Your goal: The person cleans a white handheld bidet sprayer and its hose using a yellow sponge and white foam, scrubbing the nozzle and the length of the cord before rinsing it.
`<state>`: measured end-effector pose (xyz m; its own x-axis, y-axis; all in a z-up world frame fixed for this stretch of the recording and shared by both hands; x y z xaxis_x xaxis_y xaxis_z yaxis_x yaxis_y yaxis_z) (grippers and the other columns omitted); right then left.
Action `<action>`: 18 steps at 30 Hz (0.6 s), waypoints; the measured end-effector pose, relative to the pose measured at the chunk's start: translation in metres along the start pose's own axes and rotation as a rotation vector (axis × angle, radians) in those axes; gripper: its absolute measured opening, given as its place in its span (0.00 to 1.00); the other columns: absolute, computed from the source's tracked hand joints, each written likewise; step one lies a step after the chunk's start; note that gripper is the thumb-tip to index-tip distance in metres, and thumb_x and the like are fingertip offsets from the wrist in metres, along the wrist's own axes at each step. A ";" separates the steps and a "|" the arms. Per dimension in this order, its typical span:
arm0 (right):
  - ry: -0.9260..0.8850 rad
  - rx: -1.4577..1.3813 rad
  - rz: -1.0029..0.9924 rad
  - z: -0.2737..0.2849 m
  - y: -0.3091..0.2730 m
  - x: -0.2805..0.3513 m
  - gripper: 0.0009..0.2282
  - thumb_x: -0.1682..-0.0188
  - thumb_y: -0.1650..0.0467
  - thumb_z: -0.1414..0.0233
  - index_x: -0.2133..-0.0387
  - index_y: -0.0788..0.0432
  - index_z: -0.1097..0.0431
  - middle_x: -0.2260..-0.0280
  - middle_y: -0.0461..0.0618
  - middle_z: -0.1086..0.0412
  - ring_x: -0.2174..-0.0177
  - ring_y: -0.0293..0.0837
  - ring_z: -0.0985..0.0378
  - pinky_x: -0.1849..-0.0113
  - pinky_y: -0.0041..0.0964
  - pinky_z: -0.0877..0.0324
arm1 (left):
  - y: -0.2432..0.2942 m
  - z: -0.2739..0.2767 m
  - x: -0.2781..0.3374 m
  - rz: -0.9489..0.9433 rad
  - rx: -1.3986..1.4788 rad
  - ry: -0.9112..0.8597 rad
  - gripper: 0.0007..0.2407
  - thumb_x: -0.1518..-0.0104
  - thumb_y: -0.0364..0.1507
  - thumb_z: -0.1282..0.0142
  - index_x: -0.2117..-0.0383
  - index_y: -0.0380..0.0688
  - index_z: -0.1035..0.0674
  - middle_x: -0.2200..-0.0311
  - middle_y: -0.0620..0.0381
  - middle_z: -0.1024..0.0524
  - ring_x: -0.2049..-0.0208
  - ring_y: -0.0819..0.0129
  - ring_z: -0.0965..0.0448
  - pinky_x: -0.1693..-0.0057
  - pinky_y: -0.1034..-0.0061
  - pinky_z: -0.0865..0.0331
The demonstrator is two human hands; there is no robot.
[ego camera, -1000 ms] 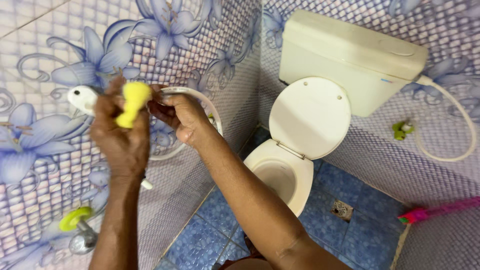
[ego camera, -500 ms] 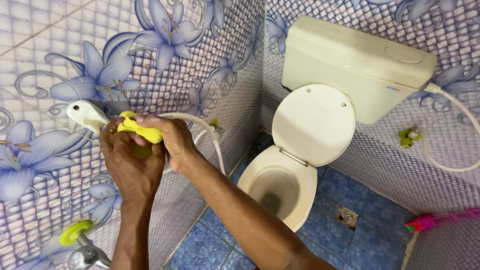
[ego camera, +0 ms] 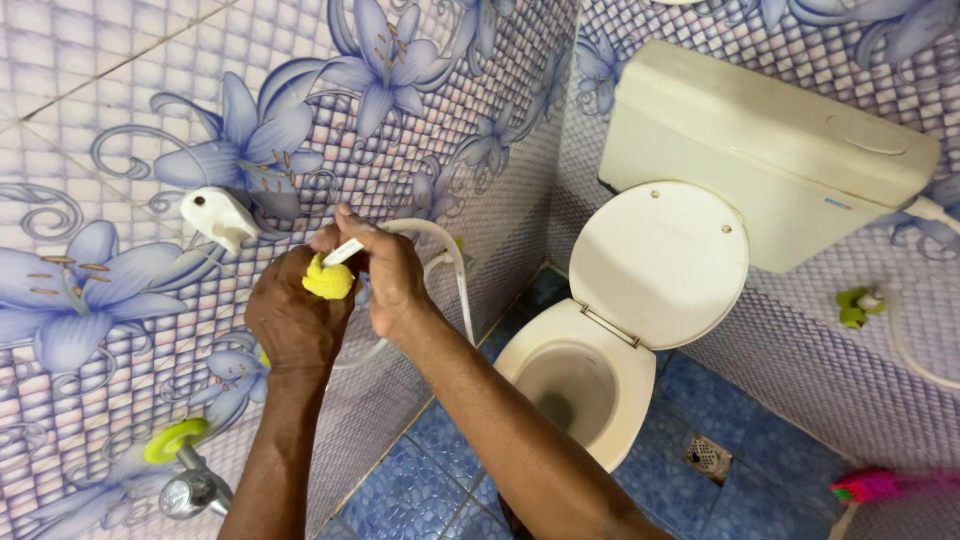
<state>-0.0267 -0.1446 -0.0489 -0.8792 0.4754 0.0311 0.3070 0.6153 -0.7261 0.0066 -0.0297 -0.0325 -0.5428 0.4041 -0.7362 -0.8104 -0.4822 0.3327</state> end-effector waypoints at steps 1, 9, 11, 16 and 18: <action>0.013 -0.071 -0.016 -0.001 0.001 -0.002 0.14 0.46 0.61 0.50 0.62 0.60 0.24 0.68 0.45 0.22 0.62 0.39 0.26 0.50 0.38 0.36 | -0.004 -0.002 0.003 0.007 0.000 0.008 0.14 0.46 0.36 0.29 0.74 0.42 0.24 0.74 0.47 0.24 0.72 0.46 0.24 0.66 0.56 0.33; -0.210 -0.613 0.137 -0.003 -0.006 -0.034 0.13 0.41 0.60 0.51 0.67 0.57 0.33 0.83 0.37 0.43 0.83 0.33 0.43 0.72 0.31 0.39 | -0.040 -0.009 0.035 0.166 0.080 -0.001 0.11 0.43 0.34 0.33 0.72 0.42 0.24 0.74 0.47 0.25 0.73 0.47 0.24 0.64 0.57 0.32; -0.190 -0.549 0.125 -0.016 0.003 -0.042 0.13 0.41 0.60 0.51 0.65 0.57 0.31 0.83 0.35 0.43 0.84 0.30 0.45 0.78 0.27 0.45 | -0.038 -0.009 0.021 0.106 -0.039 0.021 0.11 0.46 0.32 0.32 0.71 0.41 0.24 0.74 0.45 0.25 0.71 0.45 0.24 0.63 0.55 0.32; -0.159 -0.437 -0.059 -0.026 0.000 -0.043 0.13 0.41 0.60 0.54 0.63 0.57 0.29 0.84 0.35 0.46 0.85 0.31 0.47 0.74 0.29 0.42 | -0.025 -0.004 -0.008 -0.038 -0.109 -0.119 0.12 0.46 0.33 0.30 0.68 0.40 0.22 0.71 0.44 0.22 0.70 0.46 0.21 0.63 0.59 0.29; -0.131 -0.530 -0.120 -0.010 -0.005 -0.046 0.22 0.40 0.54 0.55 0.67 0.60 0.28 0.87 0.35 0.46 0.87 0.33 0.48 0.74 0.31 0.39 | -0.025 0.009 -0.002 -0.018 -0.096 -0.140 0.12 0.45 0.35 0.29 0.68 0.41 0.20 0.71 0.45 0.21 0.70 0.47 0.21 0.62 0.58 0.29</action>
<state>0.0161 -0.1636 -0.0394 -0.9469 0.3210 -0.0180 0.3132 0.9084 -0.2770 0.0263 -0.0115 -0.0343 -0.5594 0.5147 -0.6497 -0.7990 -0.5435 0.2574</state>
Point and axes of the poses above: each hand's wrist, its own x-axis away from the middle knuckle, its own z-axis out of the back of the hand, y = z × x, the point moved 2 cm from there along -x, towards the middle knuckle
